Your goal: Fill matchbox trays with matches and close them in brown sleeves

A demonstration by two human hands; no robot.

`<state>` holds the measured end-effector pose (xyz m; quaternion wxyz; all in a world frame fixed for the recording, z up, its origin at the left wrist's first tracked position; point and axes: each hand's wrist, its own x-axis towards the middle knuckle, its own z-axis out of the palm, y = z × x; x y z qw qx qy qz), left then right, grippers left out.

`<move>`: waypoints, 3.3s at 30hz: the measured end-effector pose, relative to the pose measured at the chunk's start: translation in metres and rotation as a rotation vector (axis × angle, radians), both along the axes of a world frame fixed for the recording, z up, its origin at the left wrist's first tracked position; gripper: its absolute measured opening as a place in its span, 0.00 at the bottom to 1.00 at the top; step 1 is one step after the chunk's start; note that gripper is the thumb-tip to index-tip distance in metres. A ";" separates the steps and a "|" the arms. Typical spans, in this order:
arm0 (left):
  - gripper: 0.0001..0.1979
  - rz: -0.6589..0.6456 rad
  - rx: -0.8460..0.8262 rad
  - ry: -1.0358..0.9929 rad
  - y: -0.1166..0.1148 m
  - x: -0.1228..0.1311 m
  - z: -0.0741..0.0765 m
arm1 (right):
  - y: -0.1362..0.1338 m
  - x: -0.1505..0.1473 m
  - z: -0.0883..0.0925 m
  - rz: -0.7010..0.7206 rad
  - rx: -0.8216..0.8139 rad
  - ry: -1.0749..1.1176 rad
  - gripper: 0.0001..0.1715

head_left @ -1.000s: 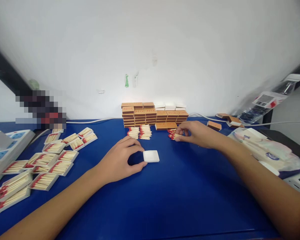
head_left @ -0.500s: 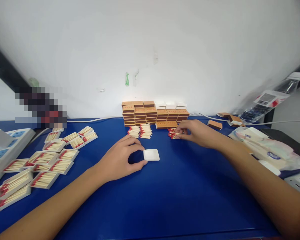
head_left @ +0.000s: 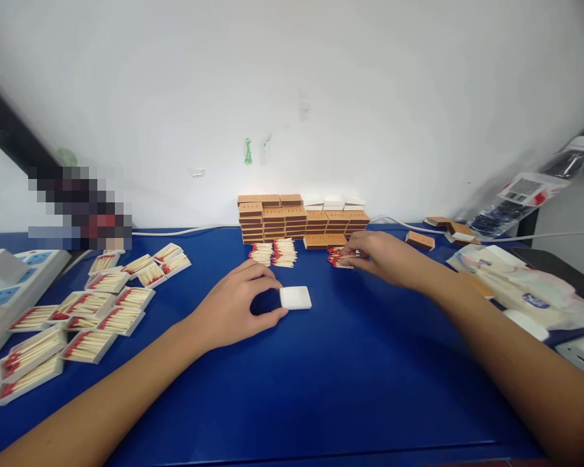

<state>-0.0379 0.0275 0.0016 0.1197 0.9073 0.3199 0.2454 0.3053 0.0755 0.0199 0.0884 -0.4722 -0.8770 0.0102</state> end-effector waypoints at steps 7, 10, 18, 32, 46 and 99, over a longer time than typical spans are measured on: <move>0.13 0.047 0.046 -0.018 -0.002 0.004 -0.001 | -0.018 -0.020 0.014 -0.006 -0.041 0.231 0.17; 0.12 0.048 0.054 -0.026 -0.003 0.009 -0.002 | -0.036 -0.045 0.021 0.058 -0.126 0.357 0.16; 0.12 0.004 0.035 -0.034 -0.007 0.017 -0.001 | -0.059 -0.082 0.010 0.172 -0.303 0.385 0.14; 0.11 -0.036 0.006 -0.042 -0.006 0.012 -0.001 | -0.057 -0.074 0.004 0.141 -0.320 0.282 0.09; 0.12 -0.032 -0.005 -0.035 -0.004 0.009 -0.001 | -0.060 -0.077 0.001 0.136 -0.314 0.265 0.08; 0.13 -0.090 -0.021 -0.033 -0.002 0.008 -0.003 | -0.065 -0.078 0.009 0.264 -0.246 0.349 0.16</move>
